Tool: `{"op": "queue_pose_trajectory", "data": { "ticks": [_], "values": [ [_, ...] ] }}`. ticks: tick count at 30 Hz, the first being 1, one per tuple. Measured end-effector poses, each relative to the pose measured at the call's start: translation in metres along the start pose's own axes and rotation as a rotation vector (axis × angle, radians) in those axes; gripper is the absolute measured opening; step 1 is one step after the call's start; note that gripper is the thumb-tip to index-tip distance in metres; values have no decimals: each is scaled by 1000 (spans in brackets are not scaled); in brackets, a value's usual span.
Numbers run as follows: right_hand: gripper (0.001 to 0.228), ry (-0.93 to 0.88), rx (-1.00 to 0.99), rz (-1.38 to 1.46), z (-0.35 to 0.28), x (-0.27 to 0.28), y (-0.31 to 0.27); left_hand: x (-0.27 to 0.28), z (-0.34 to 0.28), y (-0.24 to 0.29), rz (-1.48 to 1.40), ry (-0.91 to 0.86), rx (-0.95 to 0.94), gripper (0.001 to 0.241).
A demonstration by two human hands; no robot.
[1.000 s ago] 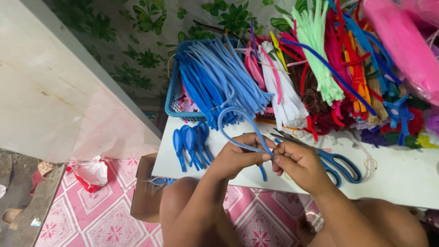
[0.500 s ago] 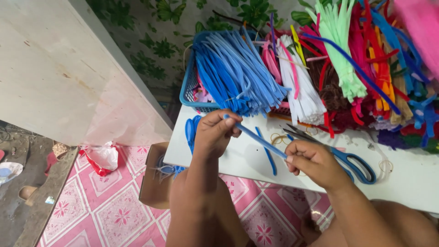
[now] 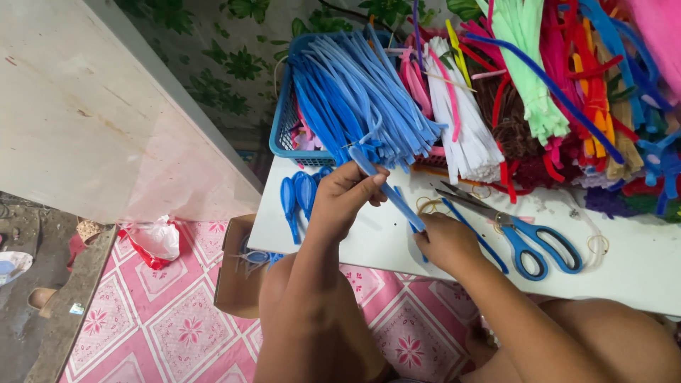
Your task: The person sits on the floor and repeatedly folds blue pipe cleaners in half, secures them with rubber bands, and cuts the folded ends with scissors. The finished pieces are placed on the table.
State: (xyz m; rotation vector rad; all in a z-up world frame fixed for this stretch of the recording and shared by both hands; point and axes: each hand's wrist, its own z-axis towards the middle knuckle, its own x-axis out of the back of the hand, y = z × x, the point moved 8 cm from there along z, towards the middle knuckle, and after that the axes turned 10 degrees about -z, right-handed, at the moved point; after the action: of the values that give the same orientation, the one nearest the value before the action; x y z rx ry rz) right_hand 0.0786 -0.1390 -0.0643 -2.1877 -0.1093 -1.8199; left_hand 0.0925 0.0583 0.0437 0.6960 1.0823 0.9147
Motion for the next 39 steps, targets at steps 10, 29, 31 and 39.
{"op": "queue_pose_trajectory", "data": {
  "ticks": [10,29,31,39],
  "values": [
    [12,153,-36,584,-27,61,66,-2,-1,-15,16,-47,106,15],
    [13,568,229,936,-72,125,-4,-38,-13,-32,-207,-110,88,20],
    [12,587,234,901,-74,131,-7,-39,-14,-33,-206,-114,89,21],
    [17,554,215,901,-75,131,-6,-40,-16,-30,-174,-114,95,12]
  ]
}}
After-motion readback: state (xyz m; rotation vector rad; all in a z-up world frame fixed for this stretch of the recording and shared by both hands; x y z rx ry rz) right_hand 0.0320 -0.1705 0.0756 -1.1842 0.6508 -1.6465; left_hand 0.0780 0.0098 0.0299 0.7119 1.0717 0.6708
